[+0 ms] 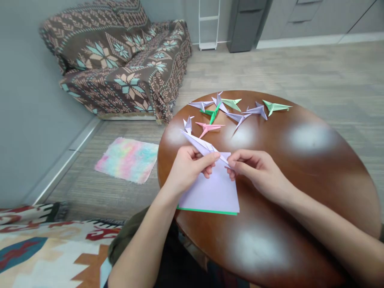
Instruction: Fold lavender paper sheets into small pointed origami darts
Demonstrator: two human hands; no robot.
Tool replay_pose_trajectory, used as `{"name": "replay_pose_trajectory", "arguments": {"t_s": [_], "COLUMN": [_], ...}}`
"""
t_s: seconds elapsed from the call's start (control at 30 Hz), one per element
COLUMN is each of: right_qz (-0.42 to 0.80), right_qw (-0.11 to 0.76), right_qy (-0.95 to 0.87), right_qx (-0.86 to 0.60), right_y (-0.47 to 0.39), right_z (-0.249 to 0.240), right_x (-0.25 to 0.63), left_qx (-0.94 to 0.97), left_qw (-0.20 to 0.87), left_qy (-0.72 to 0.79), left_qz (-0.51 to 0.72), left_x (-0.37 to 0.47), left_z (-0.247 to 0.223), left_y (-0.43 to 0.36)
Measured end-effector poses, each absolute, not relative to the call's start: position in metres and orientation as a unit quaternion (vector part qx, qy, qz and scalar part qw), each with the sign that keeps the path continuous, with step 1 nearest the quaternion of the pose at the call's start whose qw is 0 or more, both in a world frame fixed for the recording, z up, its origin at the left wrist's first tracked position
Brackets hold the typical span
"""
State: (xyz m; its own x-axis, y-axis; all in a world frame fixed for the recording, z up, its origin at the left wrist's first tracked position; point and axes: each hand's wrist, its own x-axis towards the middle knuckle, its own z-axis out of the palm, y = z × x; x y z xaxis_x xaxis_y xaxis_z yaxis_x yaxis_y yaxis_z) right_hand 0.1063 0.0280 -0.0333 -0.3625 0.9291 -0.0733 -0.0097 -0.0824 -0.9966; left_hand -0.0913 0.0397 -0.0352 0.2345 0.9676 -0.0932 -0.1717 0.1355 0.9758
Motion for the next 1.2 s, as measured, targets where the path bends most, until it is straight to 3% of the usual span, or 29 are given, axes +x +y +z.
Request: {"name": "replay_pose_trajectory", "arguments": {"t_s": [0.17, 0.5, 0.93, 1.2], "right_qz": [0.551, 0.592, 0.556, 0.557], "right_qw": [0.391, 0.379, 0.396, 0.372], "right_qy": [-0.598, -0.59, -0.596, -0.615], "right_qx": [-0.43, -0.397, -0.423, -0.415], "right_y": [0.026, 0.024, 0.02, 0.019], "right_z": [-0.031, -0.023, -0.019, -0.017], "right_x": [0.107, 0.105, 0.106, 0.108], "left_qx": [0.47, 0.44, 0.397, 0.419], "left_qw": [0.665, 0.722, 0.78, 0.758], "left_qy": [0.409, 0.364, 0.32, 0.323], "left_qz": [0.412, 0.39, 0.362, 0.381], "left_x": [-0.087, -0.086, -0.079, -0.076], "left_z": [-0.038, -0.035, -0.033, -0.036], "left_y": [0.037, 0.036, 0.03, 0.029]}}
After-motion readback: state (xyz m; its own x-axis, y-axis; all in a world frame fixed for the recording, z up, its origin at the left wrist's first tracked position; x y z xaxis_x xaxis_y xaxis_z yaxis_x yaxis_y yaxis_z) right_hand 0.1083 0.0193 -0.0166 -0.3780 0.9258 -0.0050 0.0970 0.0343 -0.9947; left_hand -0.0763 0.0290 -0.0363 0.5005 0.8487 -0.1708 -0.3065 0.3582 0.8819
